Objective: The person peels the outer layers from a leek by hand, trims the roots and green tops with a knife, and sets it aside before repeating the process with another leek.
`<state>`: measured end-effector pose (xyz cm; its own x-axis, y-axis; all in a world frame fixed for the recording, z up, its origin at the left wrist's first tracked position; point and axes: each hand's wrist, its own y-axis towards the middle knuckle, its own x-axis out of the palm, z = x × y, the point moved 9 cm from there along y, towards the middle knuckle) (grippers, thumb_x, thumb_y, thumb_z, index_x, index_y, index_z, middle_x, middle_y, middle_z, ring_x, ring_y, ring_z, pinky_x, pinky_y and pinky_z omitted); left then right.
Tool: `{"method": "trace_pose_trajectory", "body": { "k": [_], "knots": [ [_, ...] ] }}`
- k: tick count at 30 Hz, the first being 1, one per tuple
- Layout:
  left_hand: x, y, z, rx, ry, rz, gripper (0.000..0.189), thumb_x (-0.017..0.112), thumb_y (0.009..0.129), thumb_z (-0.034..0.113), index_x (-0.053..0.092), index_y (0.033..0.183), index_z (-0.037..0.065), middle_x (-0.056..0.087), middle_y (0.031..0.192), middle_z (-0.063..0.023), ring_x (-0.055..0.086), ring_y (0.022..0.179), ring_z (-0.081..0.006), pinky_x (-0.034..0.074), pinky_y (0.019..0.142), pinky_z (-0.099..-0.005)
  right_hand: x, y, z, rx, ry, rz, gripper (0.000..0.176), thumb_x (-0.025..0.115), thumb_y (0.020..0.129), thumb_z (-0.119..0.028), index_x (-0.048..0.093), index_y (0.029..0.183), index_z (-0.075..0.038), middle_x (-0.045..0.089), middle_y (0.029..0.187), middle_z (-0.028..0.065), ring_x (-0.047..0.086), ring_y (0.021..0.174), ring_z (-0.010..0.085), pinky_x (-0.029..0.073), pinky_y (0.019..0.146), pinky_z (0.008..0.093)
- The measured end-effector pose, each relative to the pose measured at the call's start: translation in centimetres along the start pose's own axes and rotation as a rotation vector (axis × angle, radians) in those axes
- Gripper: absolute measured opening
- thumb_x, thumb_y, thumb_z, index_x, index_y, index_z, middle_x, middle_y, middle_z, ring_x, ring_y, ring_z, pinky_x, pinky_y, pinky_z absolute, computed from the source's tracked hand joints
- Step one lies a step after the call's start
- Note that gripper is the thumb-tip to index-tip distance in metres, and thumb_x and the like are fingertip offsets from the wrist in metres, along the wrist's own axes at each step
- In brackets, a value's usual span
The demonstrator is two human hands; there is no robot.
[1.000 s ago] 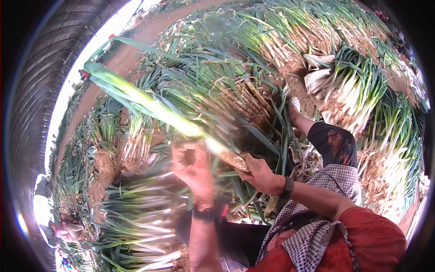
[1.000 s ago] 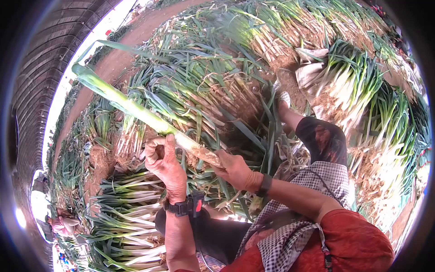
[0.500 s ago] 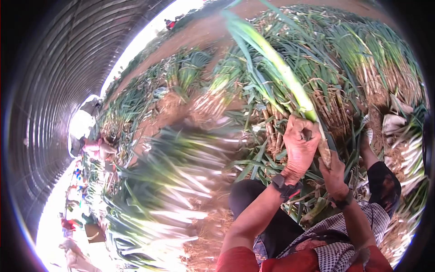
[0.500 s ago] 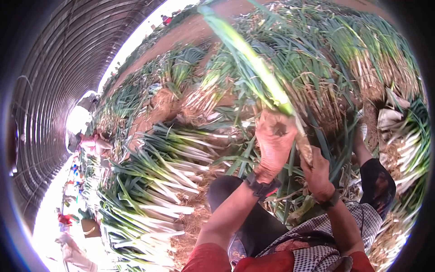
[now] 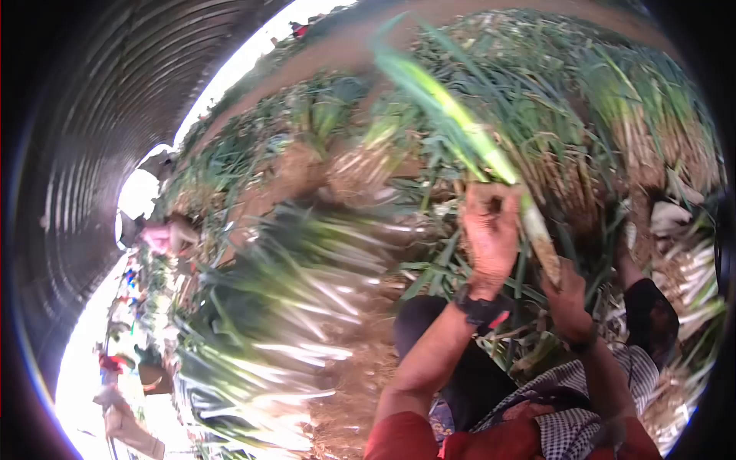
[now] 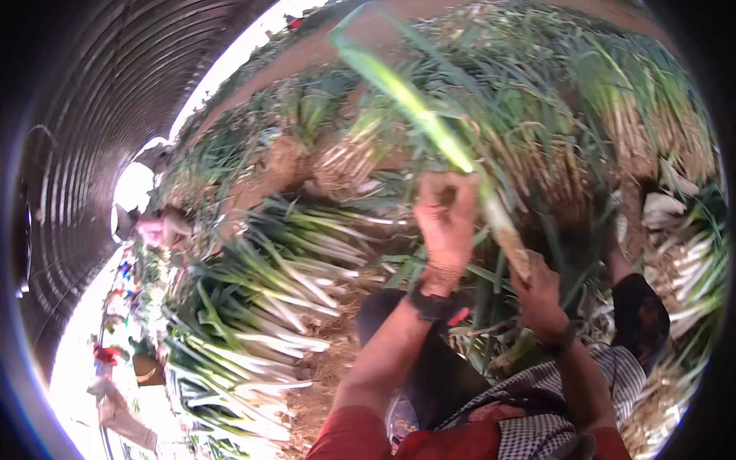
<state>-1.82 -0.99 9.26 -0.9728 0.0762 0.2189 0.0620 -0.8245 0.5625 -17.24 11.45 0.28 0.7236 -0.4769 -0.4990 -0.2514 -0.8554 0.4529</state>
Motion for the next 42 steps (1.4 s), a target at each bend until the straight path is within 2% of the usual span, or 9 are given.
{"method": "trace_pose_trajectory", "body": {
  "k": [2,6,9,13,18,21,25,29,42],
  "knots": [
    [0.6,-0.3,0.6,-0.045,-0.095,-0.059,0.011,0.067,0.089,0.001,0.06,0.092,0.008,0.061,0.089,0.0019,0.054,0.082,-0.0047,0.045,0.075,-0.0223,1.0,-0.9,1.9,0.25,0.028,-0.072,0.032,0.065,0.087,-0.011,0.056,0.117,-0.005,0.065,0.09,0.019,0.066,0.069,0.033,0.052,0.061,0.0391],
    [0.4,0.1,0.0,-0.25,-0.17,-0.208,0.012,0.067,0.087,-0.002,0.062,0.091,0.007,0.06,0.086,0.0047,0.053,0.078,-0.0039,0.044,0.073,-0.0212,1.3,-1.6,0.2,-0.027,0.09,-0.099,0.045,0.07,0.081,-0.011,0.056,0.122,-0.004,0.059,0.109,0.0242,0.063,0.079,0.0398,0.052,0.065,0.0431],
    [1.1,0.0,1.1,-0.273,-0.031,-0.322,0.01,0.068,0.088,0.0,0.061,0.086,0.006,0.056,0.08,0.0066,0.049,0.074,-0.003,0.041,0.068,-0.0208,0.6,-1.1,1.1,0.064,0.185,-0.091,0.03,0.07,0.083,-0.013,0.053,0.104,0.002,0.06,0.082,0.023,0.063,0.072,0.0397,0.05,0.061,0.0418],
    [6.5,-4.3,5.7,0.251,0.397,-0.652,0.014,0.07,0.082,-0.004,0.058,0.087,0.002,0.06,0.085,-0.0077,0.058,0.076,-0.0193,0.049,0.07,-0.03,-0.6,1.0,1.0,0.039,0.317,-0.115,0.029,0.071,0.084,-0.015,0.051,0.097,0.002,0.057,0.075,0.0224,0.06,0.07,0.0408,0.046,0.058,0.0404],
    [11.7,-16.7,3.1,-0.303,-0.019,-1.614,0.013,0.068,0.086,0.009,0.061,0.092,0.001,0.064,0.091,-0.0083,0.063,0.085,-0.0195,0.052,0.075,-0.0319,-2.2,2.9,1.8,-0.067,0.251,-0.04,0.03,0.073,0.083,-0.014,0.052,0.098,0.001,0.055,0.074,0.0211,0.057,0.065,0.0393,0.045,0.057,0.0382],
    [5.5,-11.1,-3.6,-0.782,0.063,-1.163,0.025,0.065,0.091,0.021,0.063,0.102,-0.001,0.067,0.102,-0.0097,0.065,0.096,-0.0182,0.053,0.085,-0.0321,-2.8,2.7,2.3,-0.035,0.242,-0.1,0.028,0.073,0.082,-0.01,0.053,0.097,0.0,0.054,0.073,0.0198,0.054,0.063,0.0379,0.045,0.057,0.0366],
    [-0.3,0.4,-4.3,-0.554,-0.379,-0.26,0.06,0.061,0.093,0.045,0.046,0.133,0.003,0.056,0.127,-0.017,0.058,0.113,-0.0253,0.049,0.096,-0.0381,-1.1,0.3,0.9,0.017,0.397,-0.18,0.023,0.071,0.084,-0.011,0.055,0.098,-0.001,0.057,0.074,0.017,0.049,0.058,0.0264,0.045,0.058,0.0324],
    [1.1,1.1,-4.6,-0.642,-1.005,-0.312,0.051,0.06,0.095,0.036,0.045,0.135,0.008,0.057,0.112,-0.0116,0.056,0.094,-0.0234,0.049,0.089,-0.0397,3.8,-3.1,2.0,0.094,0.375,-0.413,0.02,0.072,0.085,-0.015,0.057,0.093,-0.004,0.055,0.074,0.0131,0.051,0.062,0.0236,0.045,0.059,0.0328],
    [1.2,-1.2,-3.9,-0.62,-0.824,-0.145,0.054,0.061,0.095,0.038,0.043,0.141,0.017,0.057,0.103,-0.0039,0.055,0.09,-0.0189,0.047,0.089,-0.0371,1.7,5.6,-4.8,-0.214,-0.046,-0.092,0.034,0.072,0.077,-0.012,0.059,0.107,-0.001,0.062,0.08,0.0166,0.063,0.069,0.0361,0.049,0.058,0.0416]
  ]
}}
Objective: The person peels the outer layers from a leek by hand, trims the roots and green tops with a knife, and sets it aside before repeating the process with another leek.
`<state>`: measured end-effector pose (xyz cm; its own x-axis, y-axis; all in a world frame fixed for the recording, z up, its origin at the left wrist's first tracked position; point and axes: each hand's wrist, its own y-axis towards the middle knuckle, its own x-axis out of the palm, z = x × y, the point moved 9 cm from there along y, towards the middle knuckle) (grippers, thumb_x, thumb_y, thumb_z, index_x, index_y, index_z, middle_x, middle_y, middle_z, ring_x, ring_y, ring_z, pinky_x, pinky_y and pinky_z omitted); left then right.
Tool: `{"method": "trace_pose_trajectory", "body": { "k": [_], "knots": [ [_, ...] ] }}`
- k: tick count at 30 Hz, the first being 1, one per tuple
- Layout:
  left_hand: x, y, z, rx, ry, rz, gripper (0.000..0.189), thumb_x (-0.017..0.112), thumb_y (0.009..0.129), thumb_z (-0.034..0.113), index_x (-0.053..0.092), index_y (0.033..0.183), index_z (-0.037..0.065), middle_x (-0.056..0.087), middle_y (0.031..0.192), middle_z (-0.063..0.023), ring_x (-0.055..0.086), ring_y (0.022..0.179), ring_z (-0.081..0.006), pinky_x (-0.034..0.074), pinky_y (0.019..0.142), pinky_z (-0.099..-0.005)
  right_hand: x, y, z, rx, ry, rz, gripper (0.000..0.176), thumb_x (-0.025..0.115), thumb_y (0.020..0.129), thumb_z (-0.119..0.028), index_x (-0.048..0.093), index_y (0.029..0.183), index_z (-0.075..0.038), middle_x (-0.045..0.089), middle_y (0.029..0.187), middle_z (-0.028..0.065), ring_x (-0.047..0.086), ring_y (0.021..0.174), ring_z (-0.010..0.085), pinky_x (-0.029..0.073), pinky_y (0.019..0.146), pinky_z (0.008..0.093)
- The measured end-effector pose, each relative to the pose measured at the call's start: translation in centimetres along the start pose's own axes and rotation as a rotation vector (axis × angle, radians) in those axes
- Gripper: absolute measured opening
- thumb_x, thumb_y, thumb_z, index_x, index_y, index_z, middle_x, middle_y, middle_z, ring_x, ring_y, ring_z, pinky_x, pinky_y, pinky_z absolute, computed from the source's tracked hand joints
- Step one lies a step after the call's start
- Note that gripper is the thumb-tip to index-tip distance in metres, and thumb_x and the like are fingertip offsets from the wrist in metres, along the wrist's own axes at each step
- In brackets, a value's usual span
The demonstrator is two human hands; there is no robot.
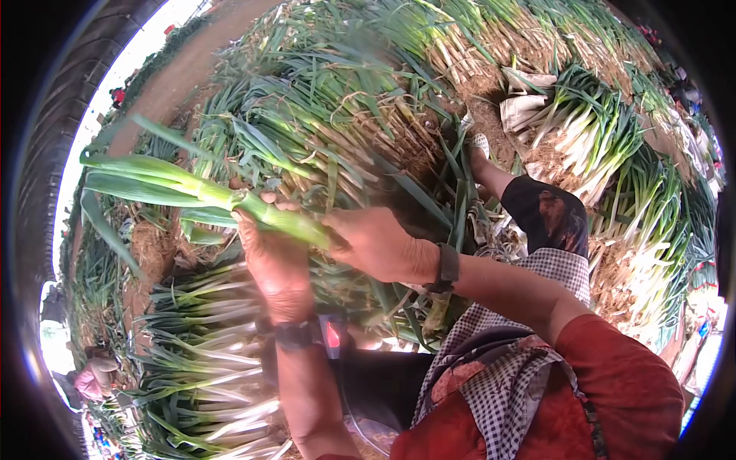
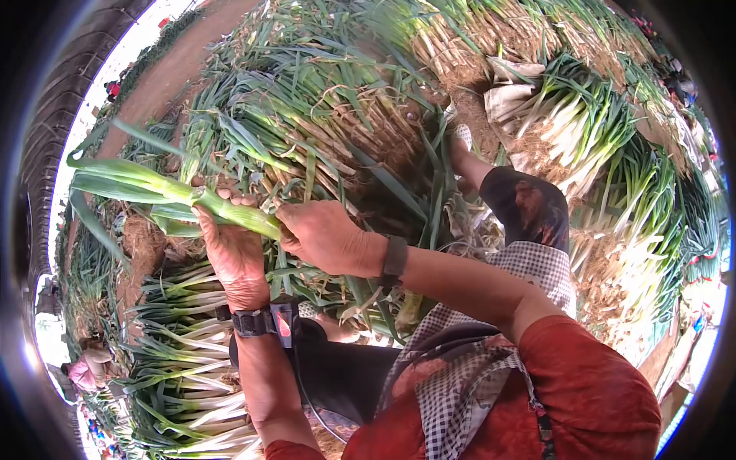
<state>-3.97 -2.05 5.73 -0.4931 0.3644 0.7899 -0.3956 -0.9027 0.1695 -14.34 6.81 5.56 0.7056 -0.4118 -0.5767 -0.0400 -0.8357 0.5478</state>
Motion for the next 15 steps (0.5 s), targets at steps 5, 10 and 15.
{"method": "trace_pose_trajectory", "body": {
  "k": [5,10,15],
  "knots": [
    [1.0,-0.4,-0.7,0.006,0.062,0.014,0.05,0.059,0.095,0.04,0.047,0.135,0.014,0.057,0.098,-0.0037,0.056,0.089,-0.0183,0.048,0.087,-0.0359,0.0,-0.2,1.1,0.037,0.042,0.057,0.023,0.071,0.075,-0.01,0.058,0.093,-0.001,0.06,0.076,0.0179,0.061,0.065,0.0364,0.049,0.057,0.0416],
    [0.7,0.1,-1.2,-0.017,-0.019,0.03,0.052,0.062,0.092,0.047,0.05,0.128,0.011,0.05,0.088,-0.0019,0.047,0.08,-0.0136,0.046,0.078,-0.0307,0.7,-1.1,3.5,0.154,0.31,0.014,0.019,0.071,0.075,-0.009,0.059,0.087,-0.001,0.059,0.076,0.0144,0.061,0.065,0.03,0.048,0.058,0.0359],
    [1.0,0.6,0.0,0.045,0.106,-0.004,0.052,0.068,0.081,0.06,0.057,0.098,0.012,0.042,0.068,0.0048,0.039,0.065,-0.0086,0.037,0.061,-0.024,5.6,-6.5,9.7,0.782,1.4,0.033,0.014,0.068,0.082,-0.009,0.061,0.091,-0.001,0.06,0.083,0.0047,0.061,0.071,0.019,0.051,0.068,0.0288]
  ]
}}
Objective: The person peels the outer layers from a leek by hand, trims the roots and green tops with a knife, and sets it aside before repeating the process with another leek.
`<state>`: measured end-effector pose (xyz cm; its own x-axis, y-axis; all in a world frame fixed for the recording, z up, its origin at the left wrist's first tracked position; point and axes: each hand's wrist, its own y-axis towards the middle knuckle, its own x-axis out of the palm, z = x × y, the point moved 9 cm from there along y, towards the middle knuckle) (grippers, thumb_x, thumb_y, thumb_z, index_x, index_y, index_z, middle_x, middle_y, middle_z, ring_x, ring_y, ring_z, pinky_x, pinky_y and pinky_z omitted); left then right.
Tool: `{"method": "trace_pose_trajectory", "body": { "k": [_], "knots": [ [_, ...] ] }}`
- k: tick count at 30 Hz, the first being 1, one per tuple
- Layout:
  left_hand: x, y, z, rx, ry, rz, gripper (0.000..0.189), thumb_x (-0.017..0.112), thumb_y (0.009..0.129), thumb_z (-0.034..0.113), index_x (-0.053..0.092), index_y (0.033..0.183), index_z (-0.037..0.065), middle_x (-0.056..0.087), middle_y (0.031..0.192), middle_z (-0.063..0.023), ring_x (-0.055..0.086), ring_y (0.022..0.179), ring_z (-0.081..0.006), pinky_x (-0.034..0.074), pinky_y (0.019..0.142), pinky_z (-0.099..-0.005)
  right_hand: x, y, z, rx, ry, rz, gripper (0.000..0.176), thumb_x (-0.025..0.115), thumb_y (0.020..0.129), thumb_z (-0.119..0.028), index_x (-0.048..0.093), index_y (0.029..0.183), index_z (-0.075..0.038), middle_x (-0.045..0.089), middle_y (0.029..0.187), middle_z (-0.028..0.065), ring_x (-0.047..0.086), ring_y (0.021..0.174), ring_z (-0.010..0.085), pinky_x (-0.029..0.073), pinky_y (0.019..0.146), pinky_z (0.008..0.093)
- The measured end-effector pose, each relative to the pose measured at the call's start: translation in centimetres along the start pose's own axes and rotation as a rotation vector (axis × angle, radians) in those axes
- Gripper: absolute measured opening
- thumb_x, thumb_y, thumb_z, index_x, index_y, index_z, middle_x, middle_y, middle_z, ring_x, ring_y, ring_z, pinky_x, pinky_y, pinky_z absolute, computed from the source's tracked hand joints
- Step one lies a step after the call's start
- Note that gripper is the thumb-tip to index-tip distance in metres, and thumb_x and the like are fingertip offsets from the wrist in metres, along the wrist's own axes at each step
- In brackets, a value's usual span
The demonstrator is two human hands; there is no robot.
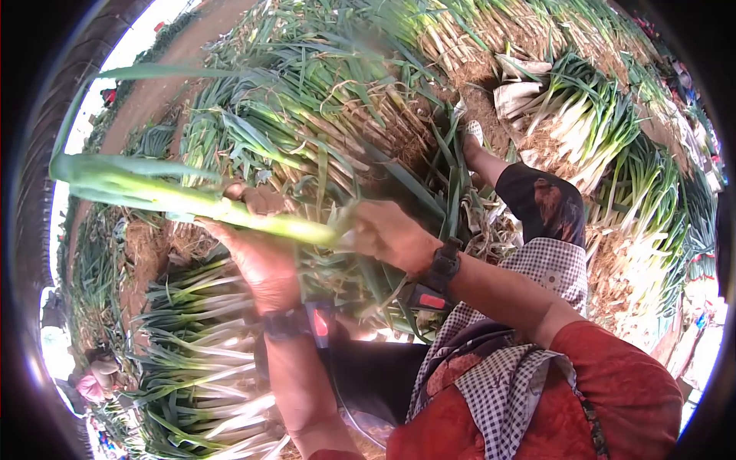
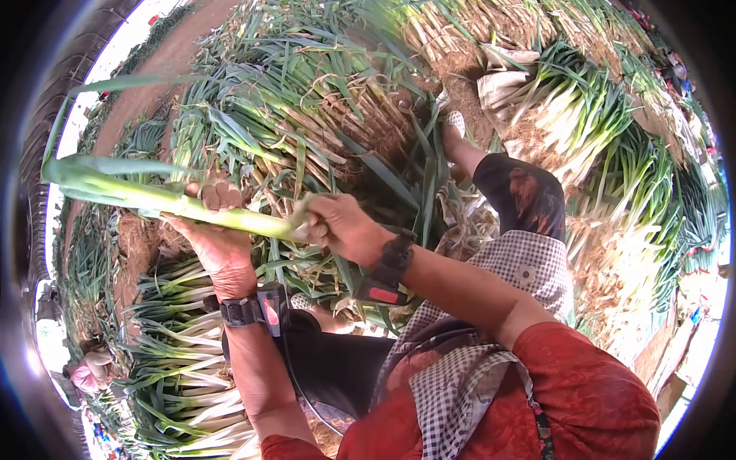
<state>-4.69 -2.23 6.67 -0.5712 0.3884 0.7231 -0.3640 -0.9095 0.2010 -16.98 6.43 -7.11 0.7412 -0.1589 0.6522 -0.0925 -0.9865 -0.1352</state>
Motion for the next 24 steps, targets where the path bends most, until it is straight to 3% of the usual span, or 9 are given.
{"method": "trace_pose_trajectory", "body": {
  "k": [2,5,8,10,11,13,15,17,24],
  "knots": [
    [-1.1,0.4,1.0,0.089,0.019,0.046,0.054,0.07,0.078,0.061,0.058,0.098,0.012,0.042,0.068,0.0048,0.039,0.064,-0.0086,0.037,0.06,-0.0243,-3.2,-0.5,1.8,0.141,0.467,0.192,0.011,0.064,0.086,-0.008,0.061,0.093,-0.001,0.059,0.081,0.0022,0.058,0.069,0.0142,0.053,0.072,0.0249],
    [-2.8,1.0,3.3,0.17,0.022,0.11,0.056,0.076,0.073,0.06,0.058,0.099,0.013,0.042,0.067,0.005,0.04,0.062,-0.0086,0.039,0.059,-0.0241,-16.5,0.0,4.1,0.017,0.645,0.545,0.01,0.063,0.086,-0.005,0.055,0.081,-0.004,0.058,0.073,0.0025,0.057,0.058,0.0122,0.048,0.048,0.0204],
    [-4.6,1.3,5.6,0.213,0.025,0.074,0.058,0.08,0.07,0.056,0.058,0.101,0.013,0.046,0.068,0.0045,0.044,0.065,-0.0096,0.042,0.065,-0.0251,-30.6,-0.1,4.1,-0.226,0.074,0.677,0.011,0.057,0.09,-0.009,0.059,0.082,-0.001,0.057,0.066,0.0033,0.058,0.056,0.0126,0.048,0.045,0.0247],
    [-4.9,1.2,6.2,0.228,0.005,0.109,0.06,0.081,0.068,0.055,0.058,0.104,0.013,0.047,0.069,0.0038,0.046,0.067,-0.0104,0.043,0.069,-0.0258,-25.3,-2.9,-0.7,-0.116,-0.267,0.721,0.014,0.055,0.092,-0.012,0.06,0.088,0.001,0.059,0.068,0.004,0.06,0.058,0.0135,0.048,0.046,0.026],
    [-5.2,1.5,6.2,0.214,-0.078,0.01,0.058,0.079,0.072,0.051,0.058,0.109,0.012,0.051,0.074,0.001,0.049,0.074,-0.0133,0.045,0.078,-0.0295,-21.9,-2.5,-2.2,0.033,-0.779,0.622,0.022,0.058,0.092,-0.017,0.06,0.102,0.003,0.06,0.066,0.0061,0.062,0.061,0.0174,0.05,0.051,0.0299],
    [-5.3,1.5,6.0,0.235,-0.084,0.077,0.055,0.077,0.076,0.047,0.057,0.112,0.011,0.053,0.078,-0.0014,0.051,0.077,-0.0155,0.046,0.084,-0.0331,-13.4,-1.9,-4.1,-0.288,-1.54,0.478,0.027,0.064,0.088,-0.015,0.057,0.109,0.0,0.063,0.077,0.0108,0.064,0.067,0.0221,0.051,0.059,0.0329],
    [-4.8,1.4,5.6,0.223,-0.124,0.036,0.049,0.072,0.085,0.037,0.055,0.12,0.009,0.055,0.087,-0.0056,0.053,0.087,-0.0197,0.044,0.098,-0.041,-3.4,-2.5,-6.3,-0.611,-1.155,0.21,0.029,0.065,0.086,-0.014,0.055,0.111,-0.003,0.062,0.096,0.0193,0.066,0.079,0.0349,0.053,0.07,0.0413],
    [-4.2,1.6,5.0,0.187,-0.108,0.017,0.048,0.07,0.088,0.03,0.052,0.126,0.007,0.056,0.092,-0.0071,0.053,0.09,-0.0207,0.042,0.102,-0.0421,5.0,-4.1,-7.5,-0.873,-1.275,-0.066,0.036,0.069,0.083,-0.016,0.049,0.112,-0.005,0.057,0.104,0.0164,0.064,0.085,0.0348,0.052,0.07,0.0424],
    [-2.8,0.7,3.4,0.078,-0.08,-0.056,0.05,0.062,0.095,0.022,0.043,0.14,0.011,0.056,0.106,-0.009,0.055,0.094,-0.0199,0.045,0.097,-0.0421,4.9,-2.0,-4.9,-0.578,-1.267,0.019,0.038,0.073,0.079,-0.012,0.046,0.105,-0.005,0.053,0.096,0.0143,0.06,0.084,0.0375,0.048,0.069,0.0452]
  ]
}}
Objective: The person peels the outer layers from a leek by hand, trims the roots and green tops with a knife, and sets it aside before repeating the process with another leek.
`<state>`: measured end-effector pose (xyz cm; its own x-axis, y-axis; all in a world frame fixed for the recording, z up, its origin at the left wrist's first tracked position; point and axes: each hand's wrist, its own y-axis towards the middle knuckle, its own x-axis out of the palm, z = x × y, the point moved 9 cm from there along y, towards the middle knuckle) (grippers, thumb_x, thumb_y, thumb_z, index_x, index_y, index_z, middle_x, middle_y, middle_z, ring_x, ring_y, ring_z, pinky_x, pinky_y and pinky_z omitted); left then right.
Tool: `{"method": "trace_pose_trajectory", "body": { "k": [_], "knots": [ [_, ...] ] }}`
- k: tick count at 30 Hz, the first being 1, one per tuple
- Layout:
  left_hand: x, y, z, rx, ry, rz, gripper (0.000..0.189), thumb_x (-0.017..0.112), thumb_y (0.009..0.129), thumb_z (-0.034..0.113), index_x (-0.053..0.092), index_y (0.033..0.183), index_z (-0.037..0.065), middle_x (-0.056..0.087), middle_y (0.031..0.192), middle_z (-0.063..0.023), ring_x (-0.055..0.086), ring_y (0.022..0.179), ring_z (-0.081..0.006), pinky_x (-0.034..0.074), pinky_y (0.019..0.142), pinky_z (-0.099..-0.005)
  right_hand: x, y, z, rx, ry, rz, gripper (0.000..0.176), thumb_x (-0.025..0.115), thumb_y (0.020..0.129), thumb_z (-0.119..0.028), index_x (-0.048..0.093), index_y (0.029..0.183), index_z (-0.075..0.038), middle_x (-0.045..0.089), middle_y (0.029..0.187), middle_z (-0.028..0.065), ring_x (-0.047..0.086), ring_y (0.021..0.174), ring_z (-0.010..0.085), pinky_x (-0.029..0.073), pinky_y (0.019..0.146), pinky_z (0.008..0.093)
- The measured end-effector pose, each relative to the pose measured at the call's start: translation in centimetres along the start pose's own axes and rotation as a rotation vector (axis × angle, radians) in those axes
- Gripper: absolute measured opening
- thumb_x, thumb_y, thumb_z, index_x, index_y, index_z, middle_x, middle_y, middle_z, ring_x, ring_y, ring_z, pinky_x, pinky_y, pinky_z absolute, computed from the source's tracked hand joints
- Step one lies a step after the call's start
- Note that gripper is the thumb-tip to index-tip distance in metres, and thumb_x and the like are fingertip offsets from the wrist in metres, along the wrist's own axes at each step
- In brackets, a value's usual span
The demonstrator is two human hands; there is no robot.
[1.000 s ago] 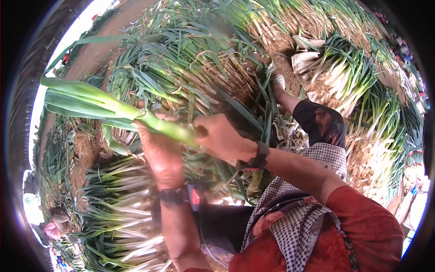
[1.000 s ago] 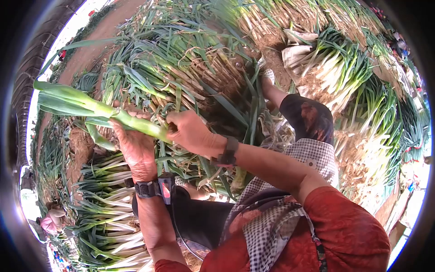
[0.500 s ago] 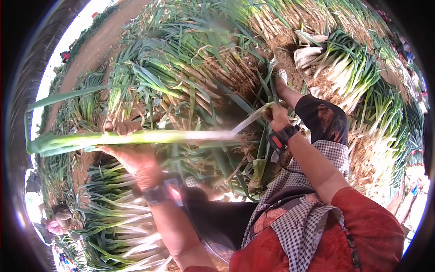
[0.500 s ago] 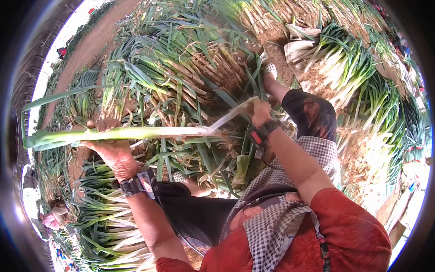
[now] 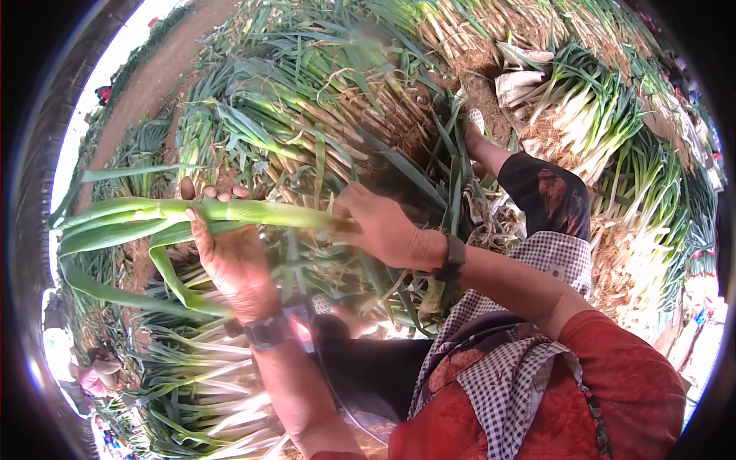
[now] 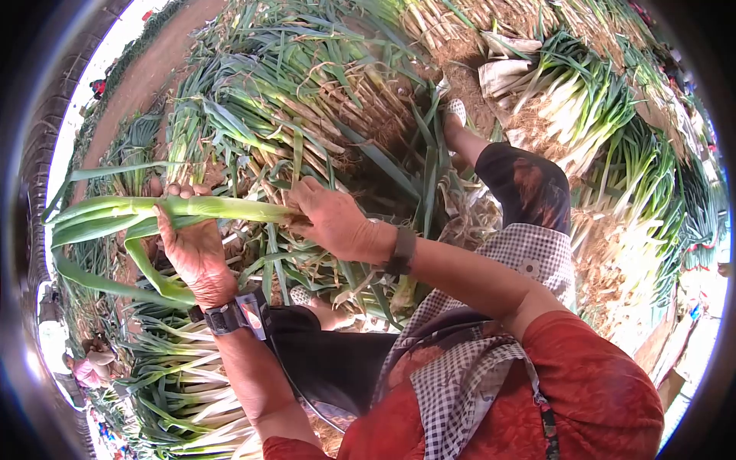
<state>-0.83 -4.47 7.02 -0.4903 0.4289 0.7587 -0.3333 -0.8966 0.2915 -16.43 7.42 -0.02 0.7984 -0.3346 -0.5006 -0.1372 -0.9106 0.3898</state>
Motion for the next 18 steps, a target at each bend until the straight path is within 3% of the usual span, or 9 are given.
{"method": "trace_pose_trajectory", "body": {
  "k": [3,7,9,12,15,18],
  "knots": [
    [0.2,-0.2,-0.4,0.0,0.025,0.015,0.049,0.061,0.096,0.021,0.043,0.14,0.011,0.055,0.105,-0.0085,0.055,0.094,-0.0191,0.045,0.095,-0.0397,-0.3,-0.3,-0.2,-0.05,0.074,0.069,0.027,0.074,0.079,-0.01,0.052,0.093,-0.007,0.055,0.091,0.0124,0.059,0.079,0.0333,0.046,0.068,0.0406],
    [0.0,-0.4,-0.6,0.019,0.071,0.076,0.047,0.062,0.095,0.022,0.045,0.137,0.012,0.055,0.104,-0.0079,0.055,0.093,-0.018,0.047,0.092,-0.0365,0.1,-0.5,-1.0,-0.13,0.045,0.038,0.024,0.071,0.076,-0.009,0.053,0.091,-0.007,0.054,0.089,0.0111,0.059,0.079,0.0313,0.047,0.064,0.0405],
    [-0.5,-0.7,-0.6,0.039,0.095,0.128,0.047,0.064,0.094,0.023,0.046,0.136,0.011,0.055,0.104,-0.0078,0.055,0.093,-0.0179,0.047,0.091,-0.036,0.4,-1.0,-1.9,-0.132,-0.056,0.019,0.021,0.069,0.075,-0.009,0.053,0.089,-0.006,0.054,0.087,0.0105,0.058,0.078,0.0296,0.047,0.061,0.04],
    [-1.9,-1.0,-0.5,0.072,0.136,0.234,0.049,0.067,0.092,0.024,0.047,0.133,0.007,0.056,0.104,-0.0082,0.055,0.094,-0.0184,0.048,0.09,-0.0363,1.3,-1.9,-4.2,-0.363,-0.371,-0.05,0.018,0.065,0.072,-0.011,0.055,0.087,-0.007,0.055,0.086,0.0089,0.058,0.075,0.0252,0.048,0.058,0.0384],
    [-3.4,-1.3,0.0,0.11,0.176,0.319,0.047,0.067,0.092,0.026,0.049,0.129,0.002,0.057,0.104,-0.0087,0.056,0.094,-0.0194,0.049,0.089,-0.0371,2.5,-3.6,-6.0,-0.509,-0.496,-0.071,0.018,0.062,0.073,-0.015,0.059,0.089,-0.007,0.055,0.08,0.0071,0.057,0.073,0.0205,0.048,0.056,0.0346],
    [-2.7,-1.4,0.6,0.175,0.238,0.37,0.045,0.066,0.092,0.031,0.052,0.123,0.0,0.059,0.105,-0.0094,0.058,0.093,-0.0208,0.049,0.089,-0.0392,11.1,-8.1,1.0,-0.38,-0.885,-0.347,0.026,0.062,0.073,-0.014,0.062,0.097,-0.006,0.056,0.076,0.0063,0.057,0.076,0.0203,0.049,0.059,0.0384]
  ]
}}
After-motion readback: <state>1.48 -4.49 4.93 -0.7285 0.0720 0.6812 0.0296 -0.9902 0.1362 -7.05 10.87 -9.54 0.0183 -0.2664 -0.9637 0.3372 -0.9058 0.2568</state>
